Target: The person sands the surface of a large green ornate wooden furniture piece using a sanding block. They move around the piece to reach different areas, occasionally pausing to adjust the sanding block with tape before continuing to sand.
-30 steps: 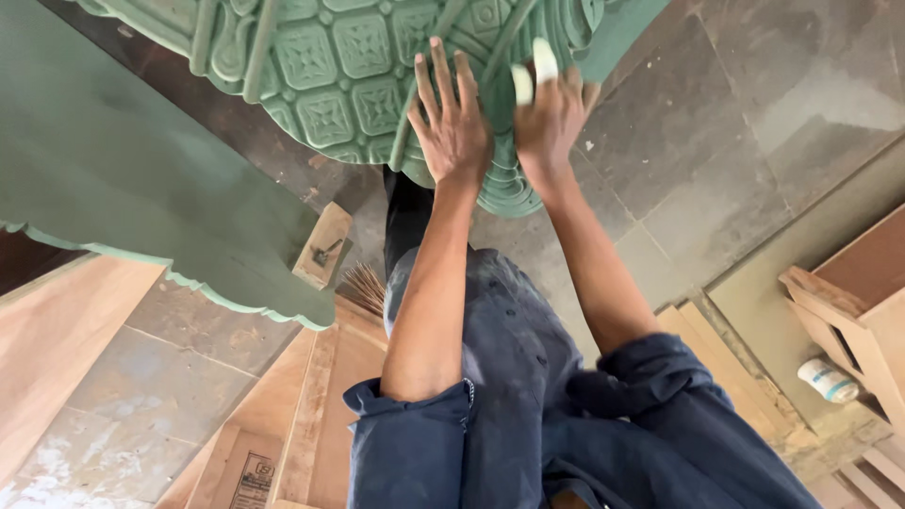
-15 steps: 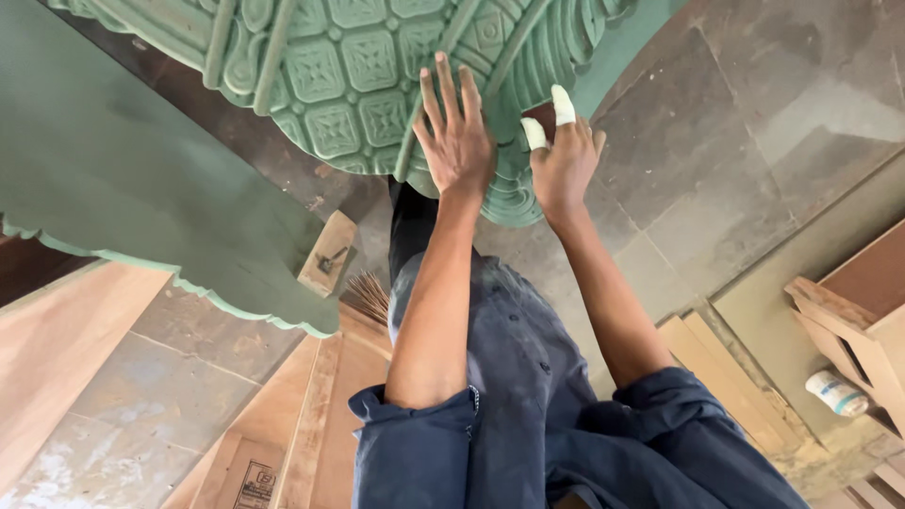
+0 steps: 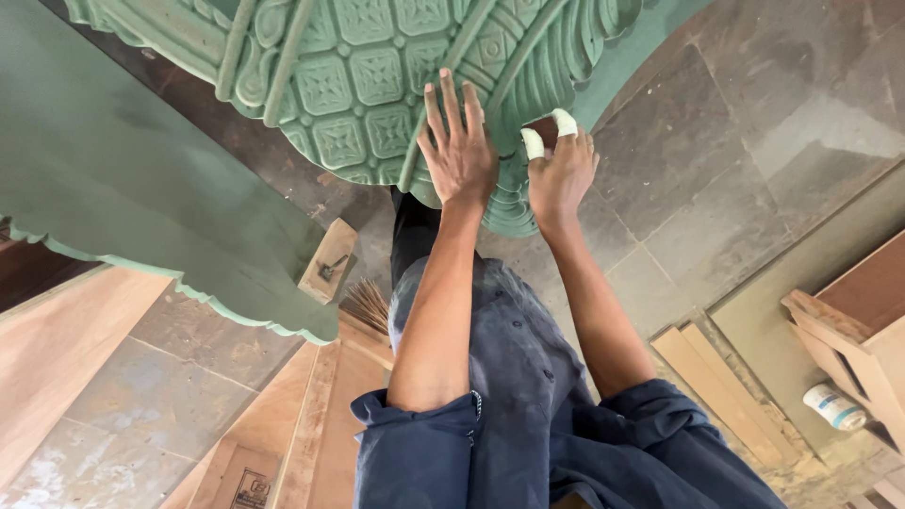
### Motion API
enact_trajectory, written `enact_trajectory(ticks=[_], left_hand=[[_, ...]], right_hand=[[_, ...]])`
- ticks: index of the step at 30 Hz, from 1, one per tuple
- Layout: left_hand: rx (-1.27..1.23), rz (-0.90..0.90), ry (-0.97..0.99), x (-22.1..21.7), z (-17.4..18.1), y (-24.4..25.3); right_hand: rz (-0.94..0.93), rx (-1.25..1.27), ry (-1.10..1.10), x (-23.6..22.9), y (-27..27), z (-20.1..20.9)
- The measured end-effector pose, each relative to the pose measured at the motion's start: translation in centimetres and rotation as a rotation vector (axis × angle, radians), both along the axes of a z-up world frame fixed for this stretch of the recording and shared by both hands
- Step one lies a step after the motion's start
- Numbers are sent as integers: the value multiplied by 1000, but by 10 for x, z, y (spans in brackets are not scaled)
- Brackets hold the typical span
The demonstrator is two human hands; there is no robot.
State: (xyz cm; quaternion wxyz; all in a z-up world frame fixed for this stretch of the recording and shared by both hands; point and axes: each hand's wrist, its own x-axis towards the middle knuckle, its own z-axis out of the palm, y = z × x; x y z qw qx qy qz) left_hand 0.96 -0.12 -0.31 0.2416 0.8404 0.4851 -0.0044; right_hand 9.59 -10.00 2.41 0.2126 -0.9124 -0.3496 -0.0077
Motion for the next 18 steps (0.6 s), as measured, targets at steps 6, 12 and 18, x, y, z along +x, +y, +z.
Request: enact_trajectory(ticks=[6, 12, 18], left_hand=[[42, 9, -24, 1, -5, -5], [56, 13, 10, -1, -11, -1], [54, -24, 68, 5, -11, -1]], right_hand=[[17, 275, 162, -6, 15, 25], [12, 886, 1150, -3, 4, 93], [135, 1218, 1945, -5, -6, 125]])
